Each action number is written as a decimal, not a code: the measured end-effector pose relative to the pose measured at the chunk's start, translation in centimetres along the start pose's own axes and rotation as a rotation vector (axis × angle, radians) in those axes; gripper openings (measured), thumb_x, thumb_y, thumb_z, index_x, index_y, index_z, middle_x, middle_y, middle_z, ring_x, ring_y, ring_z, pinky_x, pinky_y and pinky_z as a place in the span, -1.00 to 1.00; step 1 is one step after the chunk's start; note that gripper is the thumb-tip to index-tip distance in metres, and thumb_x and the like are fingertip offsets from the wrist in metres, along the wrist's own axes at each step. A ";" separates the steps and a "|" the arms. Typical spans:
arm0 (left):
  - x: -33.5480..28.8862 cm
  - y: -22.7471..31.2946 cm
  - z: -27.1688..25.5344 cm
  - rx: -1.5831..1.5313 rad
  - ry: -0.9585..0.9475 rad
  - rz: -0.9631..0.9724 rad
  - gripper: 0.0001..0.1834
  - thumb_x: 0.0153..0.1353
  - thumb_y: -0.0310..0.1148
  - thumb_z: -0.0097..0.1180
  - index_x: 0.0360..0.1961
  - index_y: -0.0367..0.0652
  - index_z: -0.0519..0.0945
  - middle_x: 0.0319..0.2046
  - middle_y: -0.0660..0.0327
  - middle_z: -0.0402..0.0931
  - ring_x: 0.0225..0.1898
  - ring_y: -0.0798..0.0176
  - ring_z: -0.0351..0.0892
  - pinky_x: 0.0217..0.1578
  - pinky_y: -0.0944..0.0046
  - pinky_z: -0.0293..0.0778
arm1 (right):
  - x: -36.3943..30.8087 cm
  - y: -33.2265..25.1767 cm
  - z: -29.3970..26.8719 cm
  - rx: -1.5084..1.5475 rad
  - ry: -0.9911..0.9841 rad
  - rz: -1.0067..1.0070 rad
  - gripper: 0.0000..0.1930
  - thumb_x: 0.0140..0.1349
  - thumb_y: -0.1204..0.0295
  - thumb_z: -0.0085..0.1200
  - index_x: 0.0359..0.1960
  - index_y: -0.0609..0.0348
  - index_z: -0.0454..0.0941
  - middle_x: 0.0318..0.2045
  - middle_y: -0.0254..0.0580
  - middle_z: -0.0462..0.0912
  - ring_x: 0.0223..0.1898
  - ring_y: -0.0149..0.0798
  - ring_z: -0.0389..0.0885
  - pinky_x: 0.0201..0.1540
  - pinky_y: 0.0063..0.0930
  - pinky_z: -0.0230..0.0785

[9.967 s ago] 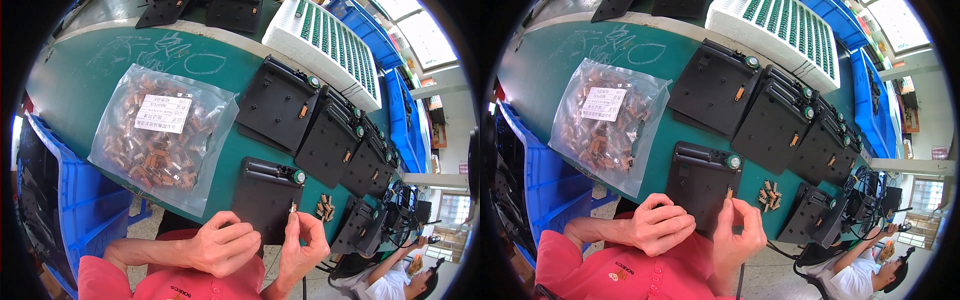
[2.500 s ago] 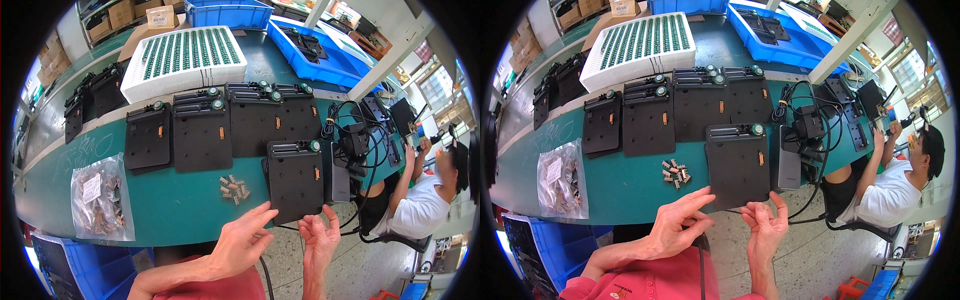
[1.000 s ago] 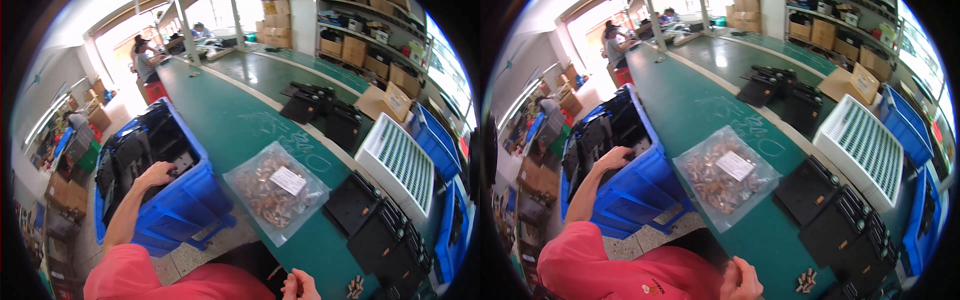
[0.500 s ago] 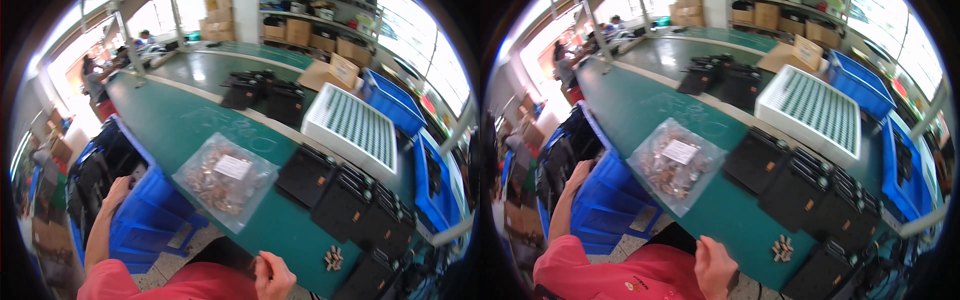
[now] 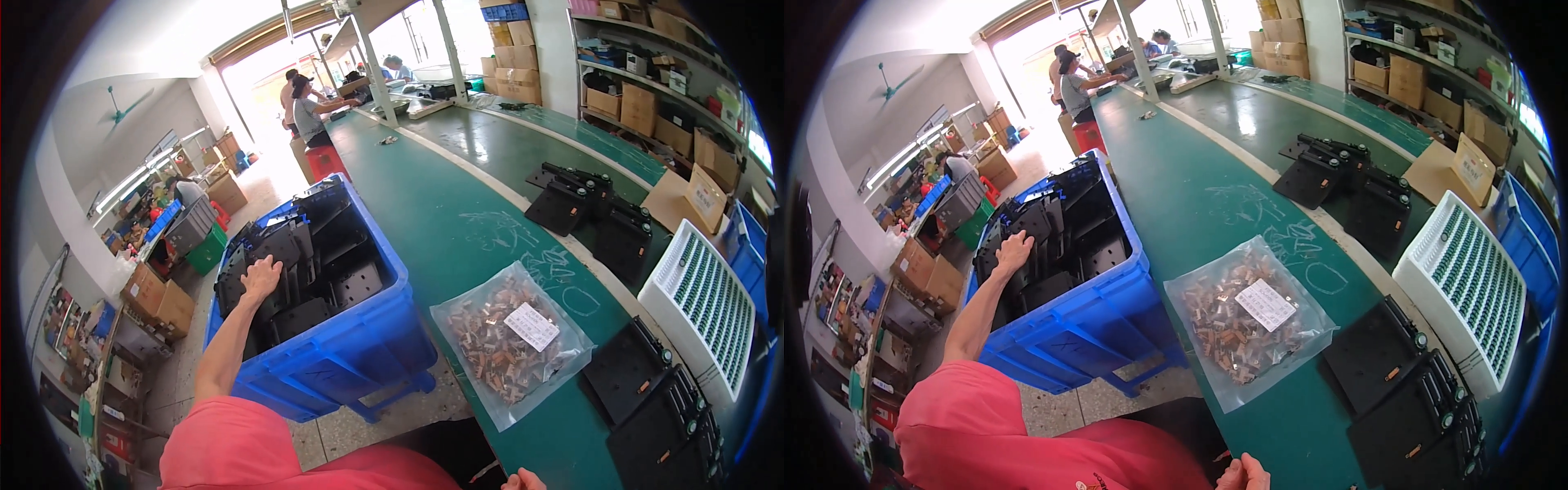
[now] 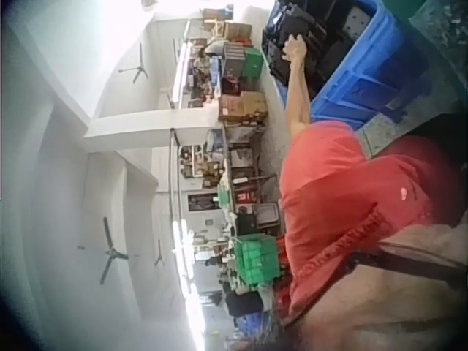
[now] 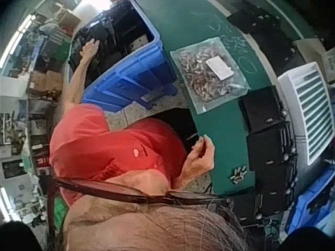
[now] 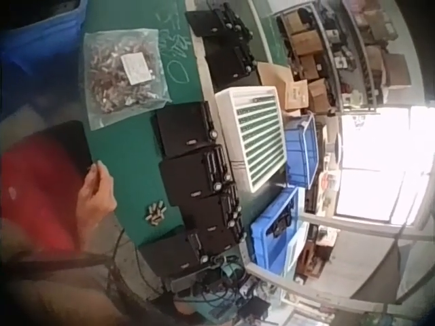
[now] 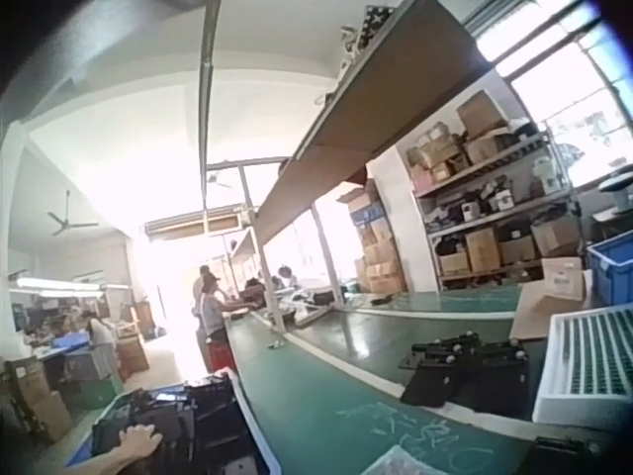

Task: The person assembles small components by hand, inserting green caps and copper connectors into plastic housing on a factory production line.

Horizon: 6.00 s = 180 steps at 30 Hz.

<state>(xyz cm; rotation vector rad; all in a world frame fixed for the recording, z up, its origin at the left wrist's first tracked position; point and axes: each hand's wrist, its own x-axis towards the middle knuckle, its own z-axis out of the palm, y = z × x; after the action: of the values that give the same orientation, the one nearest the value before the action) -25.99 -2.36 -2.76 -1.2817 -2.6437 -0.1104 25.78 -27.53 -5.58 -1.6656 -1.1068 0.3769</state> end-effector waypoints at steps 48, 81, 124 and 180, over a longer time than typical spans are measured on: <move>-35.4 30.6 -15.4 -0.526 -0.492 2.779 -0.19 -0.08 -0.38 0.20 0.30 0.21 0.29 0.33 0.02 0.12 0.28 -0.03 0.20 -0.04 -0.16 0.18 | -3.4 1.0 -3.7 0.800 0.091 0.260 -0.55 0.21 0.61 0.10 0.16 0.35 0.35 -0.03 -0.06 0.55 0.01 -0.27 0.52 0.08 -0.37 0.41; -30.8 31.5 -8.8 -0.870 -1.209 1.954 -0.80 0.08 -0.47 0.29 -0.25 -0.29 0.65 -0.43 0.17 0.61 -0.39 0.20 0.56 -0.34 0.26 0.46 | -0.2 -0.7 -5.2 0.889 0.001 0.568 -0.46 0.30 0.29 0.03 0.18 0.50 0.33 -0.07 -0.04 0.60 -0.06 -0.27 0.57 0.04 -0.43 0.39; -37.9 21.0 -3.9 -0.998 -2.225 0.319 -0.69 0.28 -0.47 0.09 0.03 -0.34 0.50 -0.19 0.13 0.57 -0.10 0.35 0.52 -0.17 0.35 0.50 | 0.8 -0.2 -2.6 0.820 0.357 0.487 -0.61 0.15 0.70 0.14 0.03 0.29 0.39 -0.26 -0.15 0.63 -0.31 -0.44 0.57 -0.21 -0.62 0.42; -27.1 32.1 -13.0 -0.933 0.014 1.730 -0.74 -0.04 -0.48 0.28 -0.25 -0.23 0.62 -0.14 0.06 0.53 -0.06 -0.02 0.50 -0.07 0.07 0.45 | 2.6 2.0 -1.4 -0.260 0.497 -0.124 -0.93 0.19 0.59 0.18 -0.30 0.29 0.65 -0.34 -0.02 0.67 -0.30 -0.06 0.65 -0.27 -0.33 0.52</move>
<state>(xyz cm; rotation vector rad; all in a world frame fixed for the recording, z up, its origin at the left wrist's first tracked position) 17.43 -5.20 3.50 -3.1044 -0.5416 -1.0053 29.14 -26.30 -6.10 -1.7739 -0.8981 -0.2638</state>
